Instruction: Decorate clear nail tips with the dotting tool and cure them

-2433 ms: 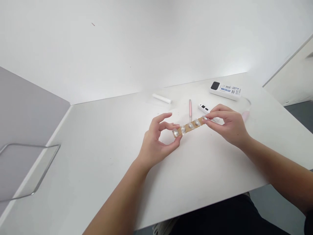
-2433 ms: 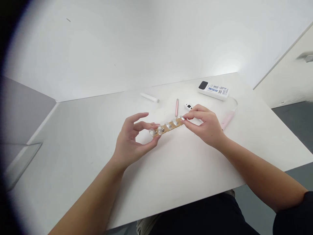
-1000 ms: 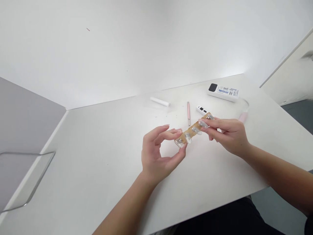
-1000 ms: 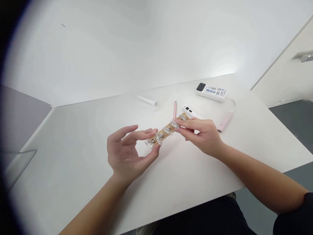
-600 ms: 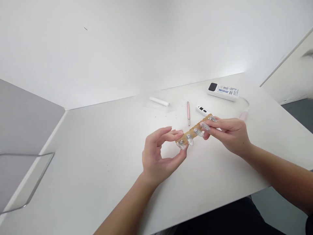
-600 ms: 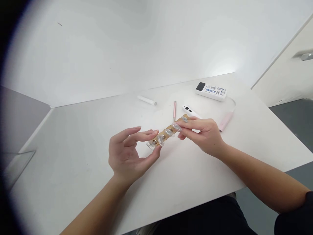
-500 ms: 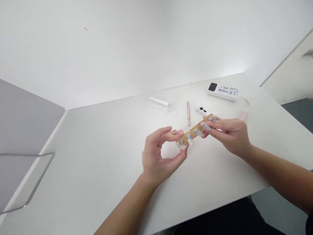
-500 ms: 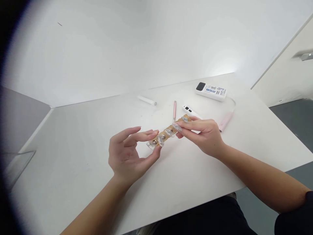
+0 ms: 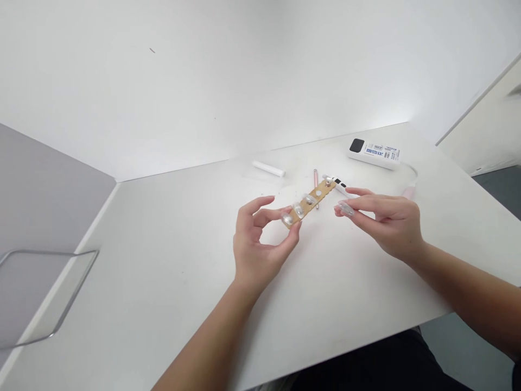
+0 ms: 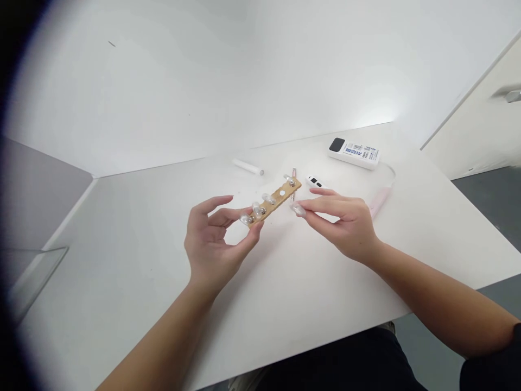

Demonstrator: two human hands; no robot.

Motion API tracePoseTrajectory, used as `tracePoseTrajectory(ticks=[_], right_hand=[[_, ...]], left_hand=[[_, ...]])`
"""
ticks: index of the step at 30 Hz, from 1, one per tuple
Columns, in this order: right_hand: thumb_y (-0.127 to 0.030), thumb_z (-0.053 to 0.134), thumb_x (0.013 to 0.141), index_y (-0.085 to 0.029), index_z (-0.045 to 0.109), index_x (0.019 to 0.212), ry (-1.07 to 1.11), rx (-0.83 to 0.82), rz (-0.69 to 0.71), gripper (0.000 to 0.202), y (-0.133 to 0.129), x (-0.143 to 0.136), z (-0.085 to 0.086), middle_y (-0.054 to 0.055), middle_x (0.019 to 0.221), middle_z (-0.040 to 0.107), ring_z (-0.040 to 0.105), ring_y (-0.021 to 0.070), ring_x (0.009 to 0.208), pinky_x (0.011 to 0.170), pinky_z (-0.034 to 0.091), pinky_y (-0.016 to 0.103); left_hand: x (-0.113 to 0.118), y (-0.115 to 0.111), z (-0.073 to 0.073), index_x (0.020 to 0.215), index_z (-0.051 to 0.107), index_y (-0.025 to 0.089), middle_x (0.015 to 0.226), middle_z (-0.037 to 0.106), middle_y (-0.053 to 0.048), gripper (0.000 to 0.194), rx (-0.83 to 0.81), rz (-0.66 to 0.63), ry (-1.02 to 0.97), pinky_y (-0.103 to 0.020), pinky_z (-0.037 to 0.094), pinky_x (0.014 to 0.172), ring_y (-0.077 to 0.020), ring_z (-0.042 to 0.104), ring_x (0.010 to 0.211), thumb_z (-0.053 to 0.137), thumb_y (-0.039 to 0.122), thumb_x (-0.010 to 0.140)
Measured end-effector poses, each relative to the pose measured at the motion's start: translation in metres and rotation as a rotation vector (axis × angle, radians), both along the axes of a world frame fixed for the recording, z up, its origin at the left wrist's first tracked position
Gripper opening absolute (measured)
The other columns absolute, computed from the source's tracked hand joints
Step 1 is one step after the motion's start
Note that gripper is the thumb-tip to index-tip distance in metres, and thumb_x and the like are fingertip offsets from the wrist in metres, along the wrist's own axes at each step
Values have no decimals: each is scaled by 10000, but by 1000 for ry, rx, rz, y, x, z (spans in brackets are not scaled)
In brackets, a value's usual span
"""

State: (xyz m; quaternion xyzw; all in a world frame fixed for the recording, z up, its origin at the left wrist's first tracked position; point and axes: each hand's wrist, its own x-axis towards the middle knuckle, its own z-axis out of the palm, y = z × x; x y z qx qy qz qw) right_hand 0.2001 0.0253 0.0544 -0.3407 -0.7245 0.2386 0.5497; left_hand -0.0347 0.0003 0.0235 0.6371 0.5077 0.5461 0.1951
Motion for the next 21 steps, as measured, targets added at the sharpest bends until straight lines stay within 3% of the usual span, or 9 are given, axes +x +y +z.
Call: tracePoseTrajectory(ticks=[7,14,18,21], right_hand=[[-85,759,885,-270,871,964,-59,-108,21,229,-1,-1,0,7,897,862,824,202,822,780,708,346],[-118,785,890,-257,869,933,-32,-200,117,168,0,-4,-3,16,890,857,814,186,789,753,694,318],[-135,801,881,-259,868,905,-2,-233,125,142,-1,-4,-3,19,871,842,795,174,776,751,685,310],[-169,800,888,-257,863,907,-30,-276,118,110,0,-4,-3,27,884,838,791,181,799,760,679,322]], left_hand=[[-17,17,-12,1252,584,274,876,759,21,481,-237,138,88,-496,669,962,-284,818,1041,812,290,829],[-31,29,-12,1211,613,282,917,787,-13,492,-412,185,188,-470,633,911,-323,789,1082,814,346,766],[-28,30,-8,1264,600,292,1041,795,-32,496,-556,210,231,-390,598,890,-298,754,1143,770,363,804],[-25,29,-6,1331,567,298,1129,791,-40,518,-620,200,291,-401,574,872,-299,743,1102,728,357,842]])
